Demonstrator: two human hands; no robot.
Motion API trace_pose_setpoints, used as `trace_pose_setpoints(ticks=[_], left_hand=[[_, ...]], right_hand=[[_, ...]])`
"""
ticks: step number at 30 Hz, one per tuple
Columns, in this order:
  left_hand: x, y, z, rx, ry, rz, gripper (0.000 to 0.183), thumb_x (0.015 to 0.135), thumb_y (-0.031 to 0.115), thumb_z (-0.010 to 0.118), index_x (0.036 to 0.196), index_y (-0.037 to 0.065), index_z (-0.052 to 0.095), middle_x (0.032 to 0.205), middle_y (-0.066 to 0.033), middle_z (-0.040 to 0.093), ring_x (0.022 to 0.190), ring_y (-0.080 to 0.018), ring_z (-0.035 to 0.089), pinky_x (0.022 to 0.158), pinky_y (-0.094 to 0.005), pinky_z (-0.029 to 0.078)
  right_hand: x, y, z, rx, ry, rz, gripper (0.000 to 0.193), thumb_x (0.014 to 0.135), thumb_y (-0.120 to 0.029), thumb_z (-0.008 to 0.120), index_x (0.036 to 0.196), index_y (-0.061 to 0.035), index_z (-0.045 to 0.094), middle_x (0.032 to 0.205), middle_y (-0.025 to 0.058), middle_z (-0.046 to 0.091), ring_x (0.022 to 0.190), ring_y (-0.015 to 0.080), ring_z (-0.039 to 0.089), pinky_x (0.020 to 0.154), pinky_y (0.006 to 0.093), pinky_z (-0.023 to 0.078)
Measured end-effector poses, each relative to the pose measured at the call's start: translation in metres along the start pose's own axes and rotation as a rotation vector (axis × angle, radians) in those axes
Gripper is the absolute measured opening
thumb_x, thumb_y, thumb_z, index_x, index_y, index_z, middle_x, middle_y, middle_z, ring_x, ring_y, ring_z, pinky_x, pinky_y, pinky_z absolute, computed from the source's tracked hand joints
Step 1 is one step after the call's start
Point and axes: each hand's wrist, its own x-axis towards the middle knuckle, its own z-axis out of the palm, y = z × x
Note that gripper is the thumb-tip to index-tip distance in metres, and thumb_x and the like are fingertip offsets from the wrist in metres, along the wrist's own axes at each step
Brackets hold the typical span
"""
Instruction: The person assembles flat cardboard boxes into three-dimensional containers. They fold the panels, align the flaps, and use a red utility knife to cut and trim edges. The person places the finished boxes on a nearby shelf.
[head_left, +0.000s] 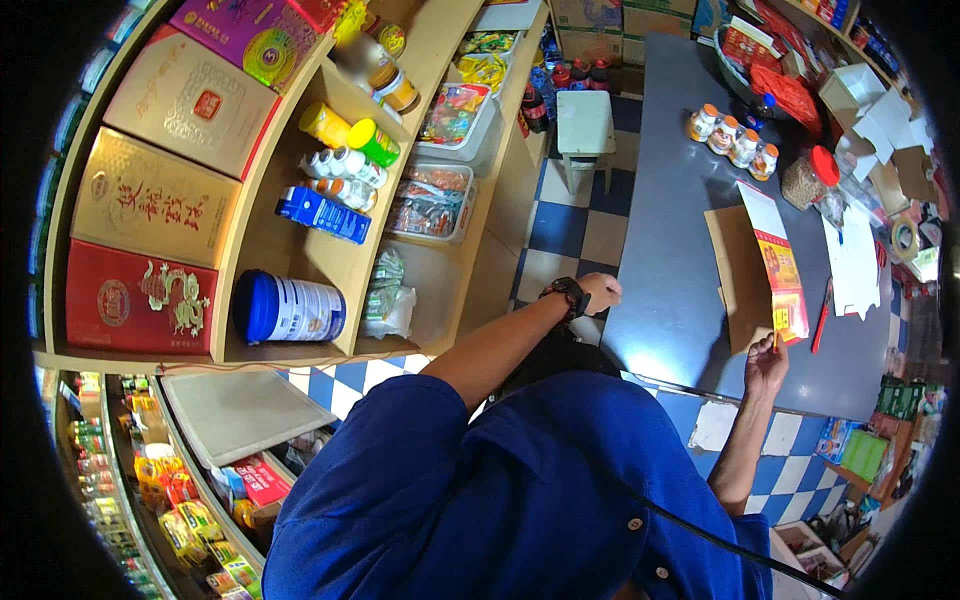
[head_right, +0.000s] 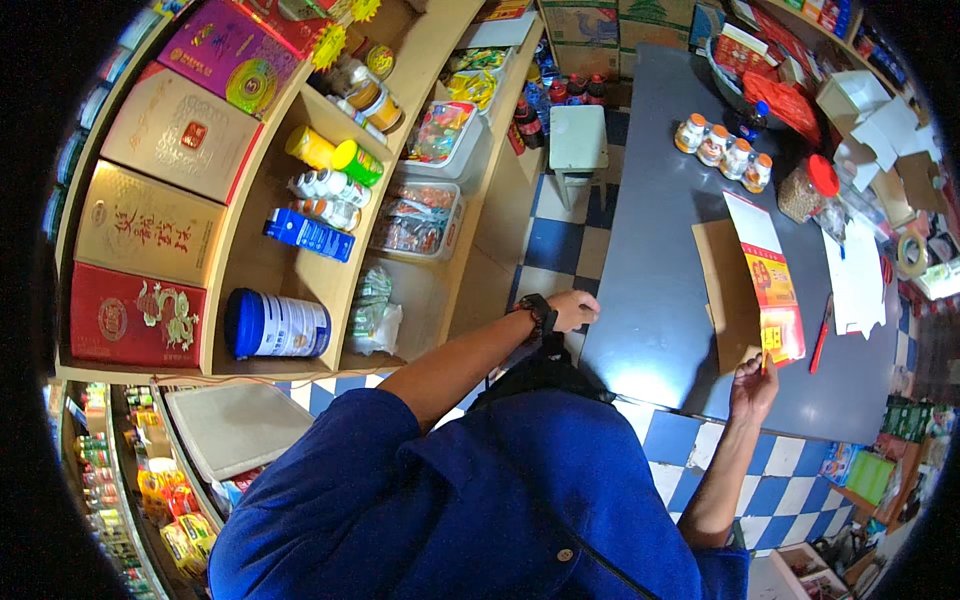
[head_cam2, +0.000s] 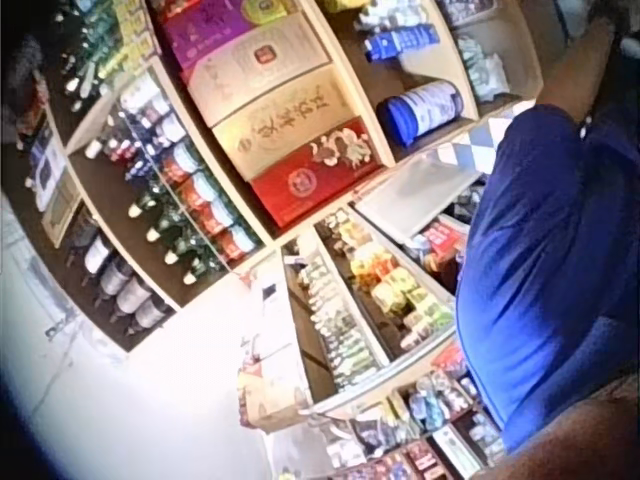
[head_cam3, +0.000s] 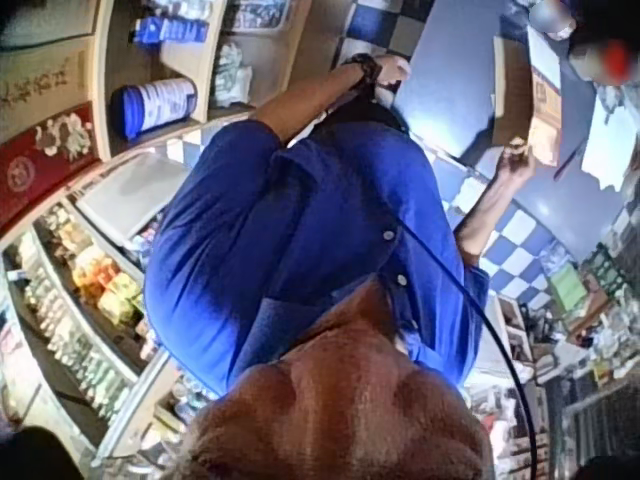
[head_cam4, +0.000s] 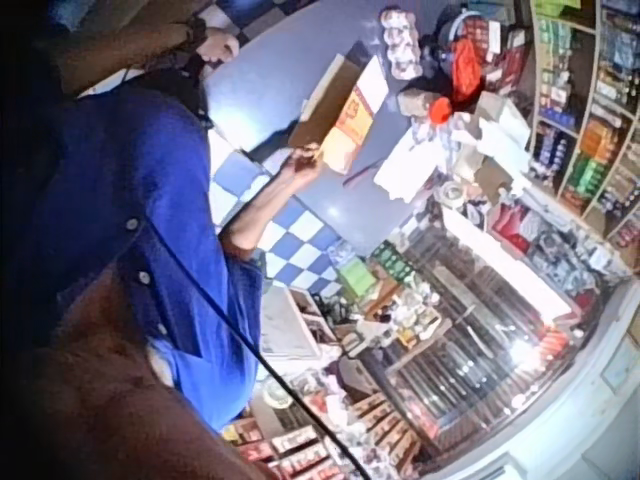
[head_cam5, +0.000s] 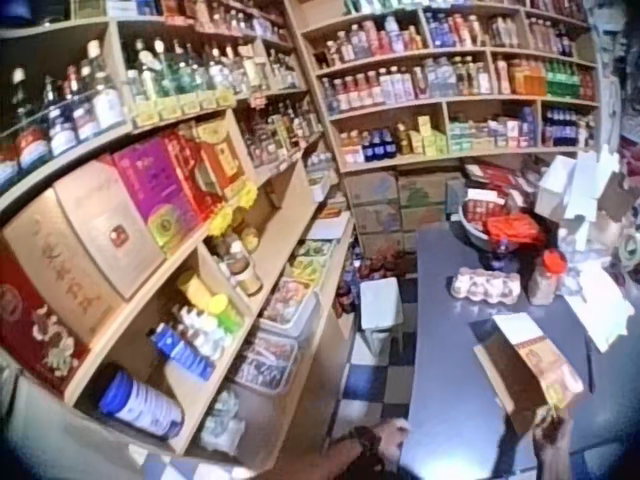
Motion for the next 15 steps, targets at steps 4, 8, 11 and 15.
trace_pose_setpoints(ticks=[4, 8, 11, 15], left_hand=[[-0.005, 0.028, 0.005, -0.151, -0.102, 0.125, 0.051, 0.093, 0.035, 0.067, 0.135, 0.008, 0.055, 0.123, -0.0141, 0.063, 0.093, -0.0220, 0.067, 0.078, -0.0348, 0.057], [-0.001, 0.055, 0.014, -0.249, 0.206, 0.226, 0.078, 0.088, 0.038, 0.073, 0.149, 0.007, 0.034, 0.145, -0.0176, 0.044, 0.116, -0.0280, 0.058, 0.092, -0.0376, 0.052], [0.056, 0.020, 0.008, -0.328, 0.568, 0.350, 0.088, 0.085, 0.030, 0.077, 0.153, 0.008, 0.025, 0.153, -0.0178, 0.034, 0.134, -0.0304, 0.043, 0.106, -0.0443, 0.043], [0.046, 0.061, -0.023, -0.798, 0.330, 0.040, 0.098, 0.082, 0.029, 0.078, 0.156, 0.012, 0.016, 0.160, -0.0181, 0.021, 0.141, -0.0364, 0.035, 0.107, -0.0584, 0.039]], right_hand=[[-0.073, 0.024, 0.054, -0.041, -0.091, -0.036, 0.026, 0.099, -0.014, 0.060, 0.124, -0.0101, 0.054, 0.087, 0.0037, 0.066, 0.070, 0.0114, 0.064, 0.063, 0.0242, 0.053], [-0.120, 0.063, 0.090, -0.114, -0.114, -0.009, 0.032, 0.097, -0.017, 0.063, 0.125, -0.0104, 0.051, 0.083, 0.0031, 0.065, 0.067, 0.0115, 0.061, 0.062, 0.0254, 0.049], [-0.135, 0.063, 0.117, -0.070, -0.188, 0.070, 0.039, 0.095, -0.015, 0.064, 0.131, -0.0113, 0.051, 0.099, 0.0023, 0.064, 0.069, 0.0108, 0.059, 0.063, 0.0252, 0.048], [-0.140, 0.031, 0.116, 0.118, -0.250, 0.106, 0.018, 0.097, -0.015, 0.058, 0.111, -0.0039, 0.057, 0.084, 0.0018, 0.059, 0.063, 0.0115, 0.052, 0.064, 0.0281, 0.043]])
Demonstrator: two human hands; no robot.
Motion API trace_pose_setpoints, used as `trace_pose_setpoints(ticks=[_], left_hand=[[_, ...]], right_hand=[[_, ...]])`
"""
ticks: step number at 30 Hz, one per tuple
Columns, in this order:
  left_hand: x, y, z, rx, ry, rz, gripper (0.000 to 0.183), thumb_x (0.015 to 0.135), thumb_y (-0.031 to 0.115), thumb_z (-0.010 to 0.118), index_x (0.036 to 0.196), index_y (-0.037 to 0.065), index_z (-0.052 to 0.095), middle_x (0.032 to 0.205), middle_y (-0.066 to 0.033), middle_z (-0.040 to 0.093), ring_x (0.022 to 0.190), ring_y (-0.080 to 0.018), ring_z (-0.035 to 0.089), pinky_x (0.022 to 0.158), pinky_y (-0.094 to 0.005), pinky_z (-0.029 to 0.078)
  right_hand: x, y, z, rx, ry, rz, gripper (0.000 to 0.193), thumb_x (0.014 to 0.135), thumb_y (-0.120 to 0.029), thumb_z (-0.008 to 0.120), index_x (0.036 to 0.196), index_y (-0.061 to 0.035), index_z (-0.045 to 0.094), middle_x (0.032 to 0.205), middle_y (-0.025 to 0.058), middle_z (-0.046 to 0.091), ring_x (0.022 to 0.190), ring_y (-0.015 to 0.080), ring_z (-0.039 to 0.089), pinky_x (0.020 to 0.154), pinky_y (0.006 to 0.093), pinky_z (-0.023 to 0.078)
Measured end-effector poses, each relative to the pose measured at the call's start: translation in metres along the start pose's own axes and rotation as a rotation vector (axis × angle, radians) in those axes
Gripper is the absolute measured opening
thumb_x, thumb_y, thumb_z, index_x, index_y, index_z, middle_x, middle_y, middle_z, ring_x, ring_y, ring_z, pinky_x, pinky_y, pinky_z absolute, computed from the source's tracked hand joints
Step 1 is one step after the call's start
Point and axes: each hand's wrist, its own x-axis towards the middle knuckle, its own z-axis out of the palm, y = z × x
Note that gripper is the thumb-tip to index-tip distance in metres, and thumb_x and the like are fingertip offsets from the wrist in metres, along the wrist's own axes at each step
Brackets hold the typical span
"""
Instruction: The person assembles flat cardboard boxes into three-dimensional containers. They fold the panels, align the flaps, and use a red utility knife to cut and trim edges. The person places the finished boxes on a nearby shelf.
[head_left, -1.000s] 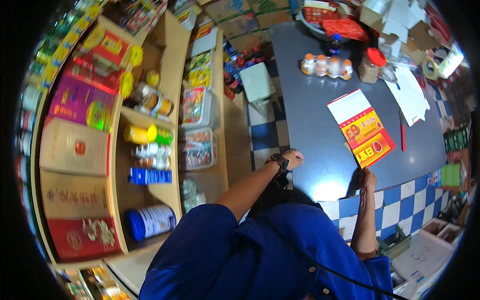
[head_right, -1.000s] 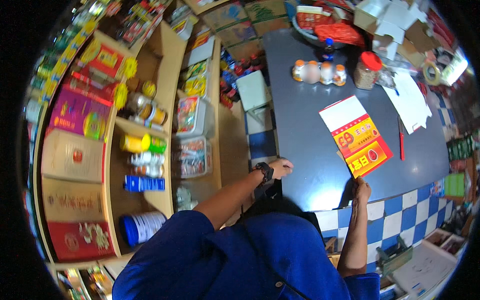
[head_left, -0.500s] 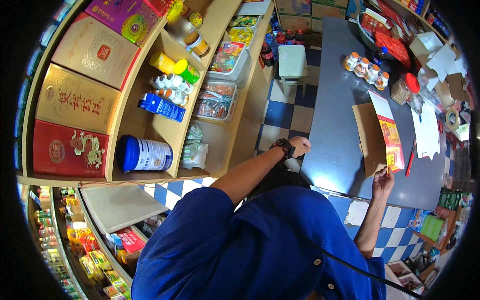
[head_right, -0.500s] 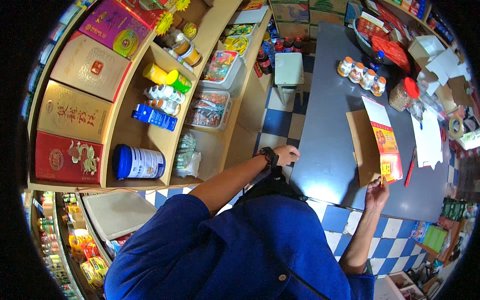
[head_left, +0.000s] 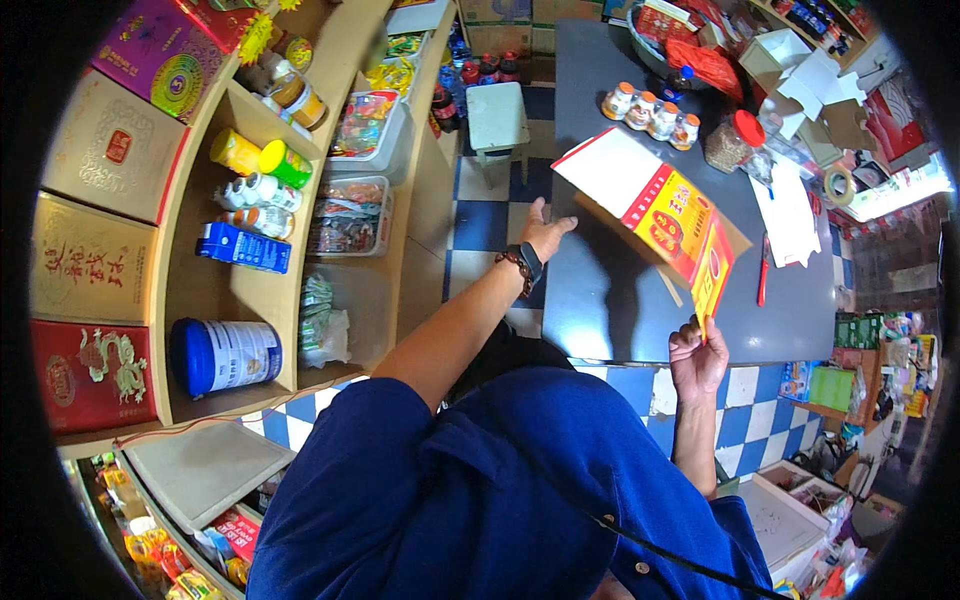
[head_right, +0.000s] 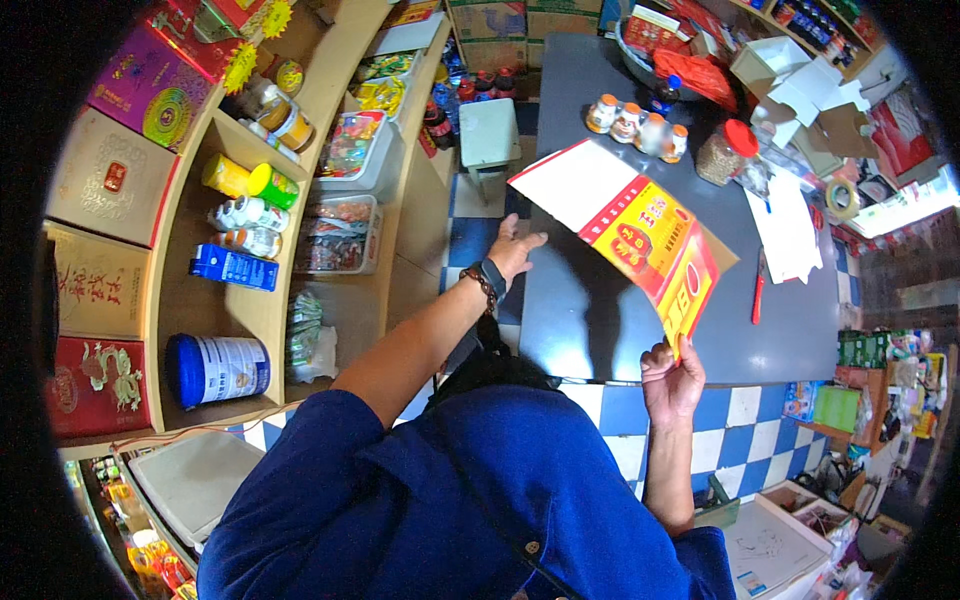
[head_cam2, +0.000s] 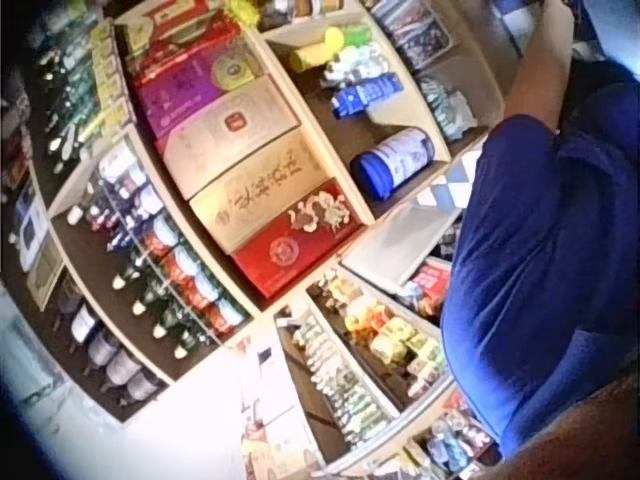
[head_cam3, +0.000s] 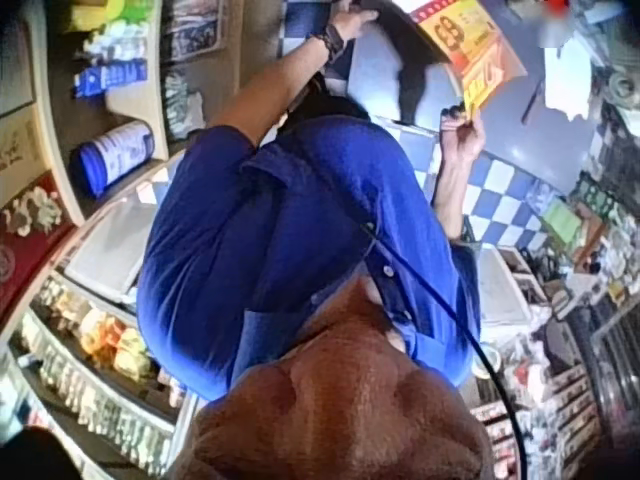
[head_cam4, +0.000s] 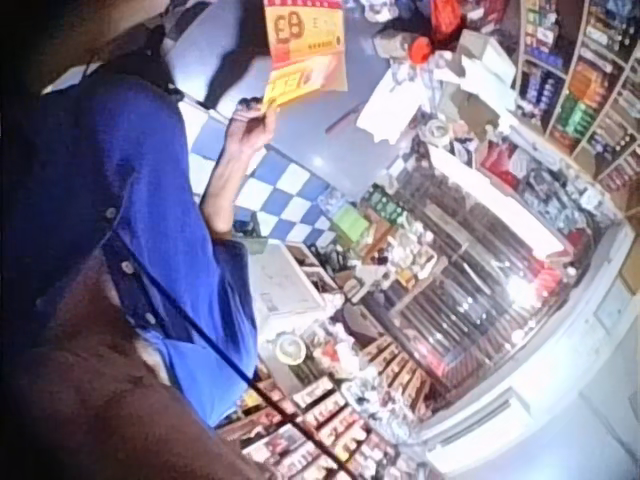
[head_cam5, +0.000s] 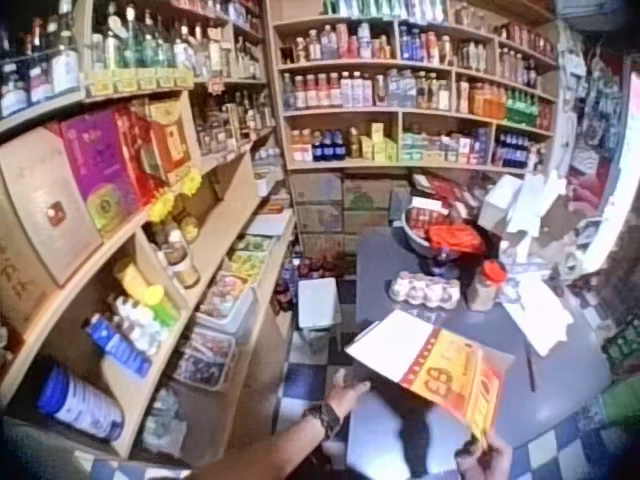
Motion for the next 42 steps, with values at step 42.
trace_pose_setpoints(ticks=[42], left_hand=[[-0.076, -0.016, 0.040, -0.453, -0.181, -0.391, 0.074, 0.091, 0.039, 0.067, 0.149, 0.008, 0.033, 0.147, -0.0185, 0.047, 0.131, -0.0359, 0.050, 0.106, -0.0573, 0.041]], right_hand=[[0.034, 0.038, -0.016, -0.467, 0.183, 0.031, 0.046, 0.097, -0.020, 0.065, 0.136, -0.0050, 0.046, 0.131, 0.0118, 0.061, 0.116, 0.0239, 0.063, 0.101, 0.0406, 0.051]])
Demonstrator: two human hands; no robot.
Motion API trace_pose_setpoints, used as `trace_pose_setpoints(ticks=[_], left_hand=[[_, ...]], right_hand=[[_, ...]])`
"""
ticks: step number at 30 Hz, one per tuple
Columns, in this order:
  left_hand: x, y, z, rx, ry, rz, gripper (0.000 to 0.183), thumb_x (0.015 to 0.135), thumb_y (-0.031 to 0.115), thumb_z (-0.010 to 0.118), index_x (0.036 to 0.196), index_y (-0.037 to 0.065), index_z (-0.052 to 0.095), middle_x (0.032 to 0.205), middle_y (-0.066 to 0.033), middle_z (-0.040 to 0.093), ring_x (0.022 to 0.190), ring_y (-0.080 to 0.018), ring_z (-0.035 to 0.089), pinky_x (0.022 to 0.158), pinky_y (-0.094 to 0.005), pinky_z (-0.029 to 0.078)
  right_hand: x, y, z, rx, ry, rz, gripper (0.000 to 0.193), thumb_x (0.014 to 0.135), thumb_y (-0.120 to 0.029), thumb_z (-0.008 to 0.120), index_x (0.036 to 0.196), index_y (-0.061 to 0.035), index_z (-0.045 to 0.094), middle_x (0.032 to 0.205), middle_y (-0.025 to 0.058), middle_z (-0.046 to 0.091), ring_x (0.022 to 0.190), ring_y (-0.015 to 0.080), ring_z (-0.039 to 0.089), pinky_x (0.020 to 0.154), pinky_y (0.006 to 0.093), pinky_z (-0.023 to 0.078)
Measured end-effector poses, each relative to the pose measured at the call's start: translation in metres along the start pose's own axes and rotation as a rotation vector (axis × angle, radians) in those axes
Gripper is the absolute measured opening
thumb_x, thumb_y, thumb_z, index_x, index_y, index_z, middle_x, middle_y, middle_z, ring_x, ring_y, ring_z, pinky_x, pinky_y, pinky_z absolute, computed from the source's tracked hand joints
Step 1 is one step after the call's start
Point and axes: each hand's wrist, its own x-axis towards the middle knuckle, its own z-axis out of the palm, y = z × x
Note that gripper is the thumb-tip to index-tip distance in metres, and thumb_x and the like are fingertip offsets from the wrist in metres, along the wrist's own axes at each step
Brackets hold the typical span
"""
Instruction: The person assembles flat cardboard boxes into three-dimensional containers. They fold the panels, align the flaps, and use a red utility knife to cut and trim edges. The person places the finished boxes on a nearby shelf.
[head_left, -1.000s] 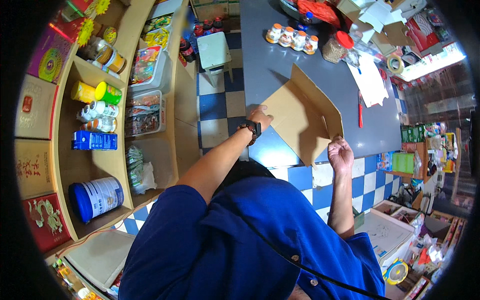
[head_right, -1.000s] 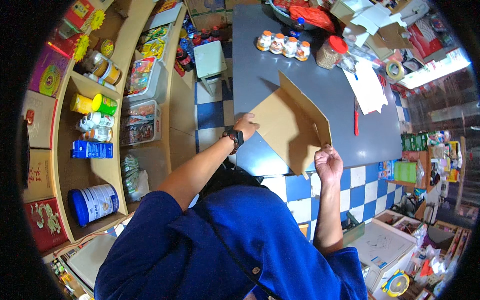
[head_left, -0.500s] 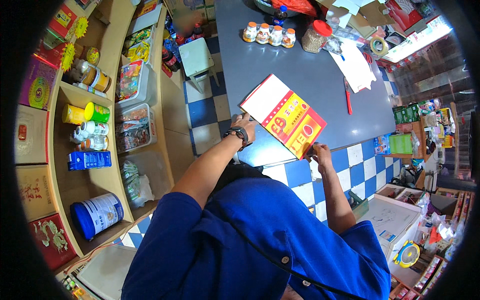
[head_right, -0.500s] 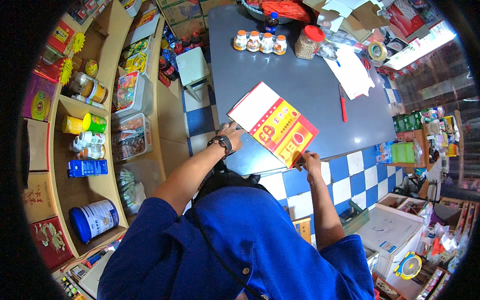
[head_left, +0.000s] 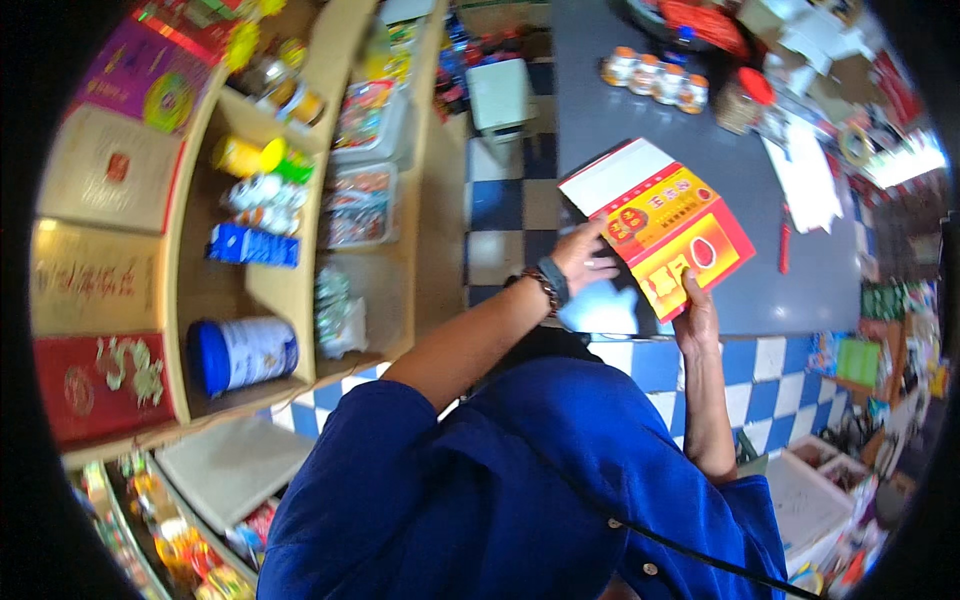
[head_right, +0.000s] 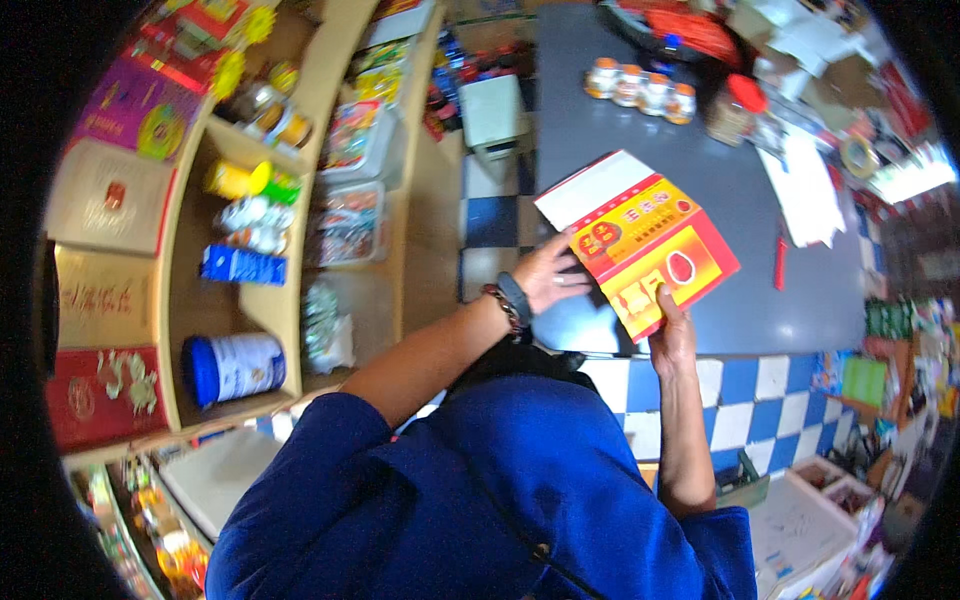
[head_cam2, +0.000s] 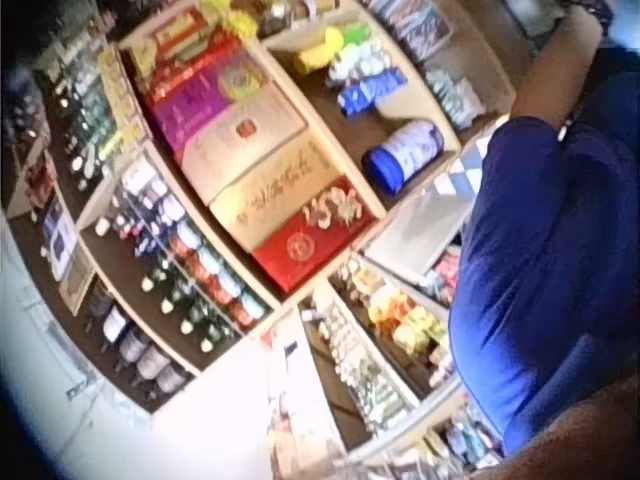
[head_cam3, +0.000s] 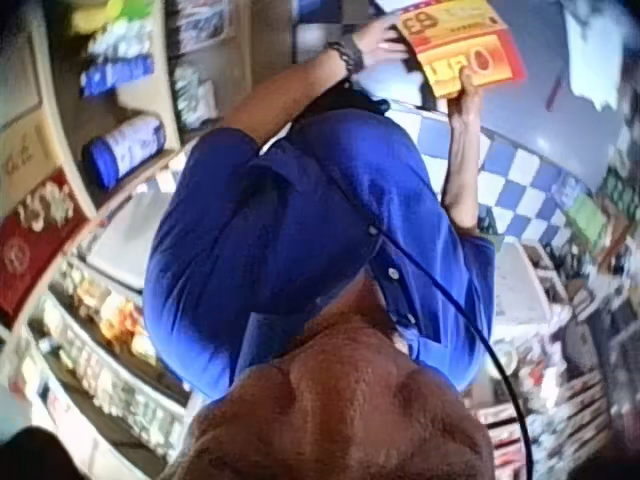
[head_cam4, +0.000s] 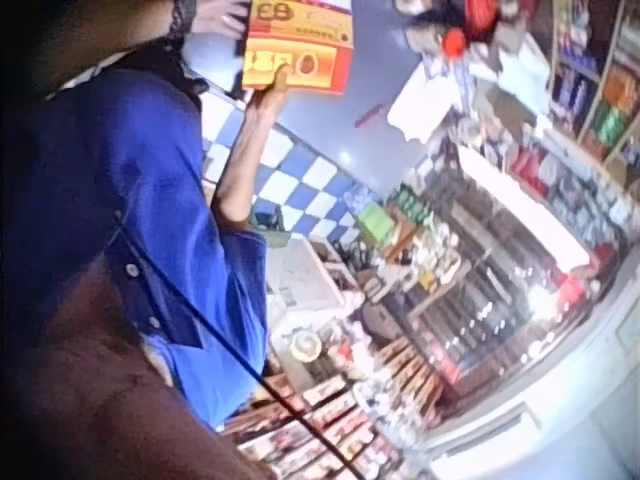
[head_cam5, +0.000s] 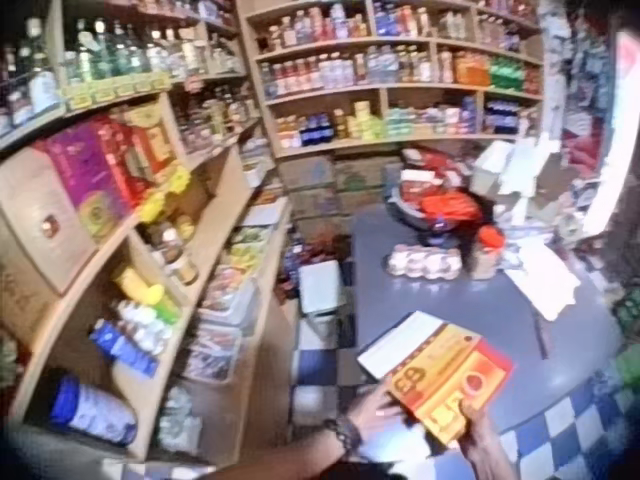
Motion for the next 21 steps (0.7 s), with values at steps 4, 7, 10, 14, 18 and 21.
trace_pose_setpoints(ticks=[4, 7, 10, 14, 18, 21], left_hand=[[-0.010, 0.007, -0.036, -0.166, -0.070, 0.452, 0.032, 0.096, 0.008, 0.058, 0.127, 0.011, 0.048, 0.125, -0.0120, 0.061, 0.113, -0.0277, 0.064, 0.094, -0.0502, 0.054], [-0.026, 0.022, -0.111, 0.345, 0.095, 0.876, 0.042, 0.090, 0.004, 0.060, 0.130, 0.013, 0.052, 0.126, -0.0111, 0.061, 0.115, -0.0258, 0.062, 0.098, -0.0427, 0.052], [-0.061, 0.055, -0.193, 1.500, 0.713, 0.822, 0.052, 0.081, 0.007, 0.068, 0.131, 0.010, 0.053, 0.128, -0.0117, 0.061, 0.125, -0.0237, 0.055, 0.107, -0.0367, 0.045], [-0.040, 0.071, -0.360, 0.001, 0.705, 0.778, 0.034, 0.092, 0.019, 0.066, 0.124, 0.011, 0.058, 0.118, -0.0103, 0.065, 0.100, -0.0275, 0.066, 0.087, -0.0419, 0.056], [-0.024, 0.136, -0.454, -0.305, 1.052, 0.627, 0.034, 0.094, 0.030, 0.066, 0.121, 0.010, 0.059, 0.114, -0.0097, 0.068, 0.091, -0.0248, 0.067, 0.080, -0.0395, 0.057], [-0.011, 0.166, -0.554, -0.191, 1.123, 0.494, 0.036, 0.096, 0.032, 0.061, 0.124, 0.009, 0.058, 0.116, -0.0079, 0.066, 0.101, -0.0225, 0.064, 0.087, -0.0378, 0.054]], right_hand=[[0.005, 0.043, 0.048, -0.102, -0.107, 0.089, 0.040, 0.096, -0.026, 0.067, 0.128, -0.0059, 0.055, 0.127, 0.0090, 0.063, 0.107, 0.0178, 0.064, 0.088, 0.0316, 0.053], [0.027, 0.071, 0.059, -0.486, -0.261, 0.092, 0.039, 0.098, -0.033, 0.065, 0.124, -0.0055, 0.058, 0.102, 0.0012, 0.061, 0.088, 0.0102, 0.057, 0.077, 0.0259, 0.047], [0.070, 0.099, 0.052, -0.801, -0.287, -0.248, 0.029, 0.100, -0.022, 0.062, 0.122, -0.0039, 0.059, 0.102, 0.0027, 0.059, 0.091, 0.0138, 0.057, 0.086, 0.0263, 0.047], [0.121, 0.085, 0.042, -1.425, -0.158, -0.889, 0.027, 0.096, -0.013, 0.059, 0.122, -0.0056, 0.060, 0.119, 0.0166, 0.060, 0.111, 0.0326, 0.058, 0.099, 0.0413, 0.045], [0.145, 0.103, 0.013, -1.681, 0.064, -0.932, 0.035, 0.095, -0.020, 0.056, 0.128, -0.0079, 0.059, 0.136, 0.0179, 0.052, 0.123, 0.0371, 0.050, 0.105, 0.0485, 0.037], [0.144, 0.104, 0.022, -1.788, 0.054, -0.902, 0.035, 0.095, -0.019, 0.056, 0.128, -0.0080, 0.060, 0.136, 0.0175, 0.053, 0.124, 0.0365, 0.049, 0.105, 0.0477, 0.037]])
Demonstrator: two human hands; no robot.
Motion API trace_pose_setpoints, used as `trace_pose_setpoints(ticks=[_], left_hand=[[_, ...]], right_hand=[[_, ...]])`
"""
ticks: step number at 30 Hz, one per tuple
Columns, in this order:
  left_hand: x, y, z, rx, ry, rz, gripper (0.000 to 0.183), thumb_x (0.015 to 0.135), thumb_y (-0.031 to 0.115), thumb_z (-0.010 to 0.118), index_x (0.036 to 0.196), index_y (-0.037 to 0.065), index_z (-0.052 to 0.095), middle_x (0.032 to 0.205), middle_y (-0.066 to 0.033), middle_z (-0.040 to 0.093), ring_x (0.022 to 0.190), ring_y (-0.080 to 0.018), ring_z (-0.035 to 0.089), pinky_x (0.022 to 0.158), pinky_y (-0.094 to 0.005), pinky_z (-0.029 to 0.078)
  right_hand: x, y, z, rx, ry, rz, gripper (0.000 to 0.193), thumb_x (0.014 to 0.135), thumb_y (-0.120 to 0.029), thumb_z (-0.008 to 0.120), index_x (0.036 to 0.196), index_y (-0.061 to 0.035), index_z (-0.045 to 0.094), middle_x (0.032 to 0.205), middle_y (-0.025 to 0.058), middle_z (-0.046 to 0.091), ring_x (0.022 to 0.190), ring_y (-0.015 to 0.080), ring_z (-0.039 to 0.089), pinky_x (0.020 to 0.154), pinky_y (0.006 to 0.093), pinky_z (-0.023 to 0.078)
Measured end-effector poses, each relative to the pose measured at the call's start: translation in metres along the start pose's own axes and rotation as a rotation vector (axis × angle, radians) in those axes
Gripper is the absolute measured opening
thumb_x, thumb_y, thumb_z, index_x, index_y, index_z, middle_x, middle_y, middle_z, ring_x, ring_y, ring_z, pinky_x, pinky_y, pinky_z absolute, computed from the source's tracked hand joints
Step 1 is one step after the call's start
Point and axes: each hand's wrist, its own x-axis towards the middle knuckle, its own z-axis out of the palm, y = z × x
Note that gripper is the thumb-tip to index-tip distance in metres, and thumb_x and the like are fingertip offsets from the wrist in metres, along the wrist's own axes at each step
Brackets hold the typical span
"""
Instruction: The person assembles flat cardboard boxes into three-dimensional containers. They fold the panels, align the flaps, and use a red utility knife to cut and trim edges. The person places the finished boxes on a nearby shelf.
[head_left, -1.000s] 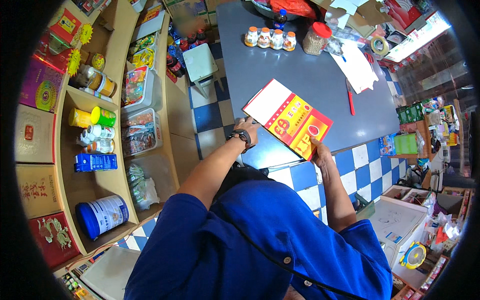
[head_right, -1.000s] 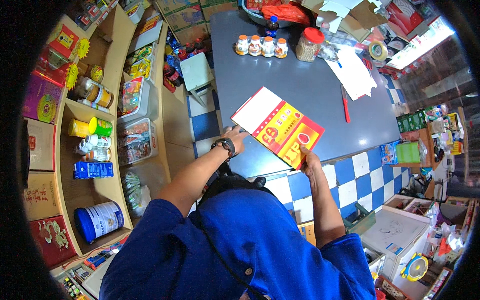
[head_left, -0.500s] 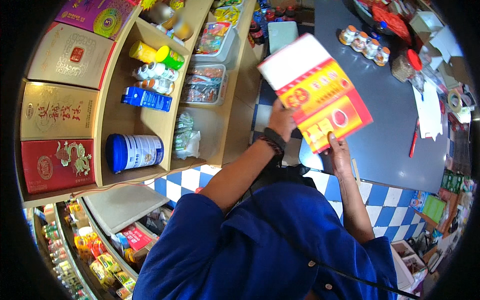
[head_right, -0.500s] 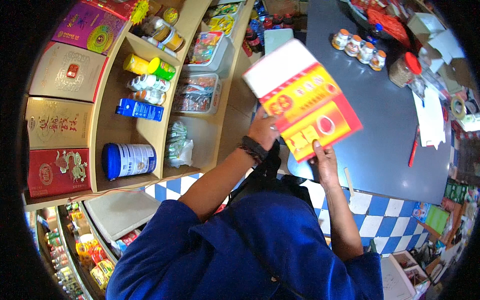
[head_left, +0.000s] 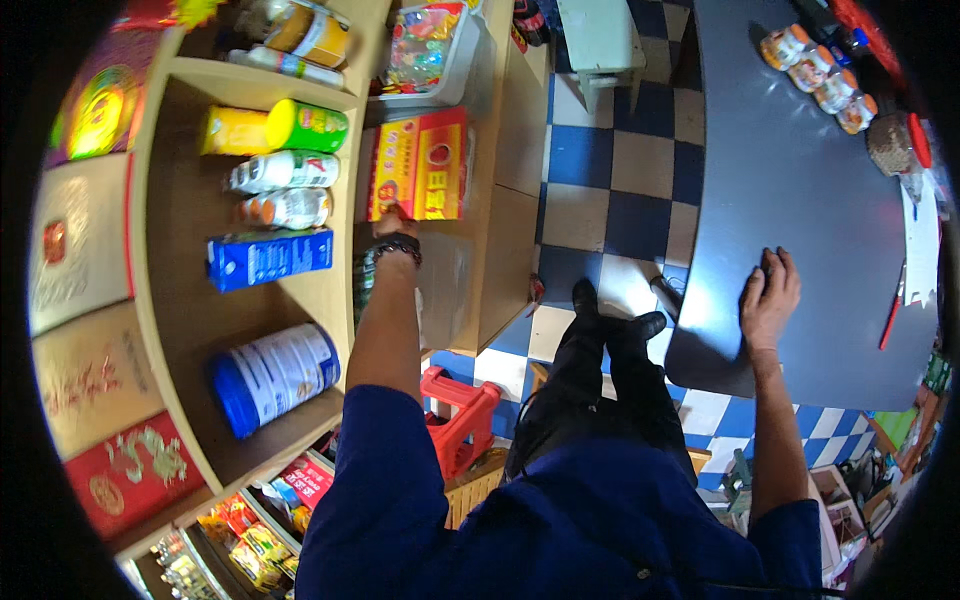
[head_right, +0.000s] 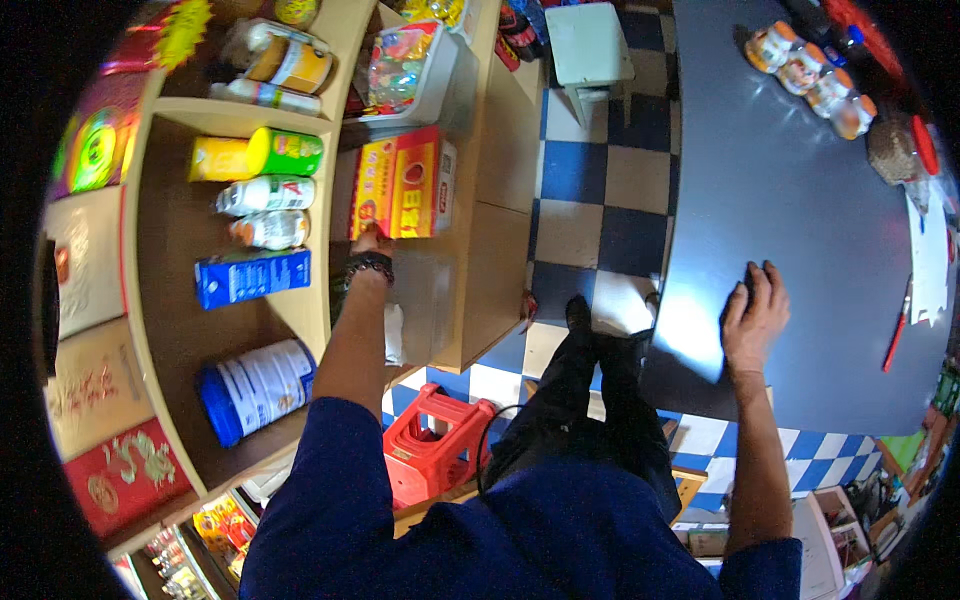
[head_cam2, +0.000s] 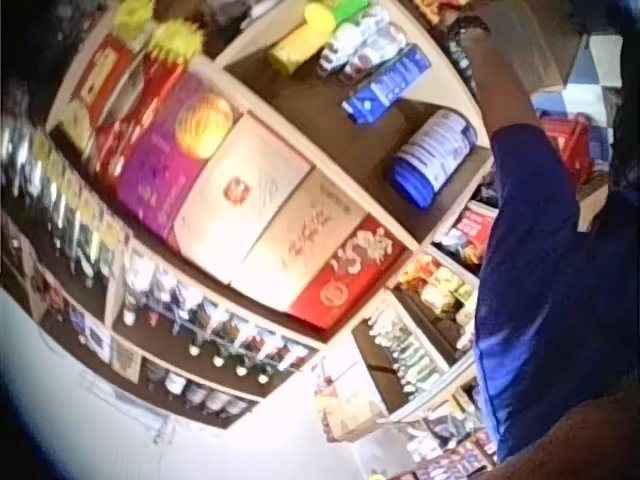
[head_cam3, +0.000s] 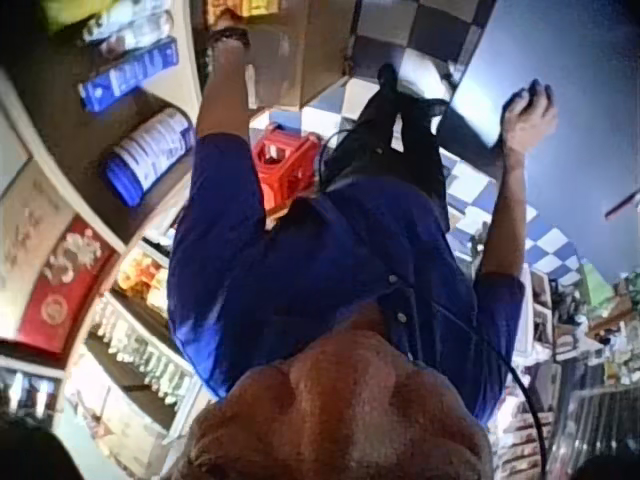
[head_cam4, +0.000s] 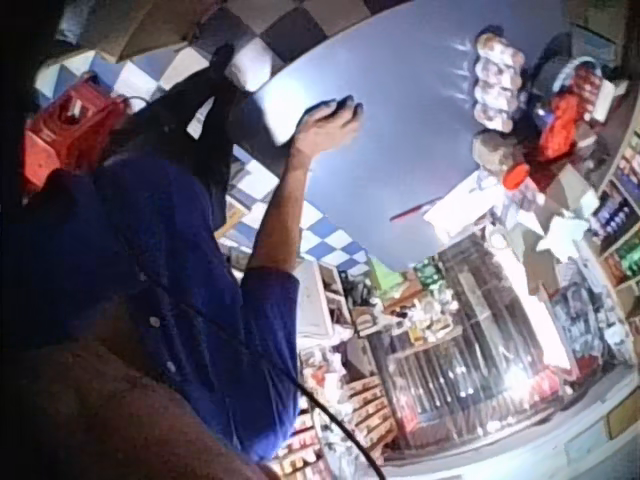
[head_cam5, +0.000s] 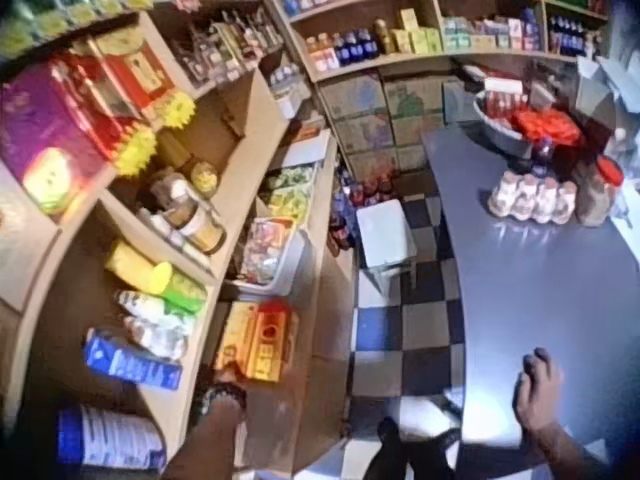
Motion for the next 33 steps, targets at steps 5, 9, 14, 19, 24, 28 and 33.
trace_pose_setpoints(ticks=[5, 9, 14, 19, 24, 28, 33], left_hand=[[0.024, 0.026, 0.033, 1.050, 0.116, 0.005, 0.048, 0.100, 0.036, 0.055, 0.140, 0.012, 0.047, 0.140, -0.0064, 0.053, 0.126, -0.0215, 0.051, 0.102, -0.0349, 0.046], [0.009, 0.031, 0.047, 0.403, 0.083, -0.087, 0.053, 0.100, 0.036, 0.055, 0.145, 0.010, 0.044, 0.149, -0.0081, 0.048, 0.135, -0.0223, 0.047, 0.105, -0.0351, 0.047], [0.015, 0.030, 0.037, 0.570, 0.176, -0.015, 0.053, 0.097, 0.033, 0.060, 0.142, 0.008, 0.046, 0.142, -0.0118, 0.054, 0.130, -0.0239, 0.053, 0.103, -0.0349, 0.050], [-0.053, 0.046, 0.076, 1.241, 0.449, 0.079, 0.067, 0.089, 0.038, 0.070, 0.145, 0.013, 0.043, 0.149, -0.0176, 0.043, 0.134, -0.0330, 0.046, 0.107, -0.0433, 0.045], [-0.019, 0.030, 0.097, 1.248, 0.252, 1.173, 0.079, 0.083, 0.043, 0.072, 0.151, 0.027, 0.036, 0.160, -0.0213, 0.019, 0.142, -0.0444, 0.030, 0.115, -0.0581, 0.028], [-0.002, 0.079, 0.128, 1.471, 0.041, 0.724, 0.078, 0.090, 0.072, 0.044, 0.156, 0.037, 0.024, 0.166, -0.0095, 0.008, 0.146, -0.0451, 0.024, 0.114, -0.0650, 0.025], [0.083, 0.058, 0.136, 1.472, 0.077, 0.551, 0.086, 0.086, 0.082, 0.035, 0.158, 0.040, 0.012, 0.167, -0.0103, 0.004, 0.146, -0.0526, 0.013, 0.113, -0.0686, 0.024]], right_hand=[[-0.005, 0.009, 0.008, -0.057, -0.023, -0.019, 0.034, 0.100, -0.020, 0.052, 0.131, -0.0091, 0.059, 0.139, 0.0156, 0.051, 0.127, 0.0339, 0.048, 0.107, 0.0465, 0.037], [-0.003, 0.007, 0.009, -0.030, -0.014, 0.007, 0.033, 0.101, -0.022, 0.051, 0.131, -0.0084, 0.059, 0.140, 0.0150, 0.051, 0.126, 0.0340, 0.049, 0.106, 0.0437, 0.040], [0.001, 0.009, 0.010, -0.058, -0.052, 0.003, 0.034, 0.103, -0.023, 0.050, 0.132, -0.0077, 0.058, 0.141, 0.0153, 0.050, 0.128, 0.0328, 0.048, 0.107, 0.0433, 0.040], [-0.004, 0.007, 0.010, -0.023, -0.053, 0.048, 0.033, 0.103, -0.022, 0.051, 0.131, -0.0075, 0.058, 0.141, 0.0156, 0.049, 0.128, 0.0324, 0.048, 0.107, 0.0422, 0.041], [-0.003, 0.011, 0.010, 0.022, -0.061, 0.034, 0.032, 0.102, -0.019, 0.052, 0.130, -0.0069, 0.059, 0.142, 0.0157, 0.049, 0.129, 0.0326, 0.048, 0.108, 0.0421, 0.041], [-0.003, 0.010, 0.006, -0.014, -0.070, 0.019, 0.033, 0.102, -0.019, 0.050, 0.130, -0.0060, 0.060, 0.141, 0.0162, 0.051, 0.129, 0.0327, 0.049, 0.108, 0.0425, 0.039], [0.000, 0.009, 0.010, -0.017, -0.055, 0.003, 0.034, 0.102, -0.021, 0.049, 0.129, -0.0029, 0.060, 0.139, 0.0181, 0.052, 0.127, 0.0337, 0.049, 0.107, 0.0423, 0.038]])
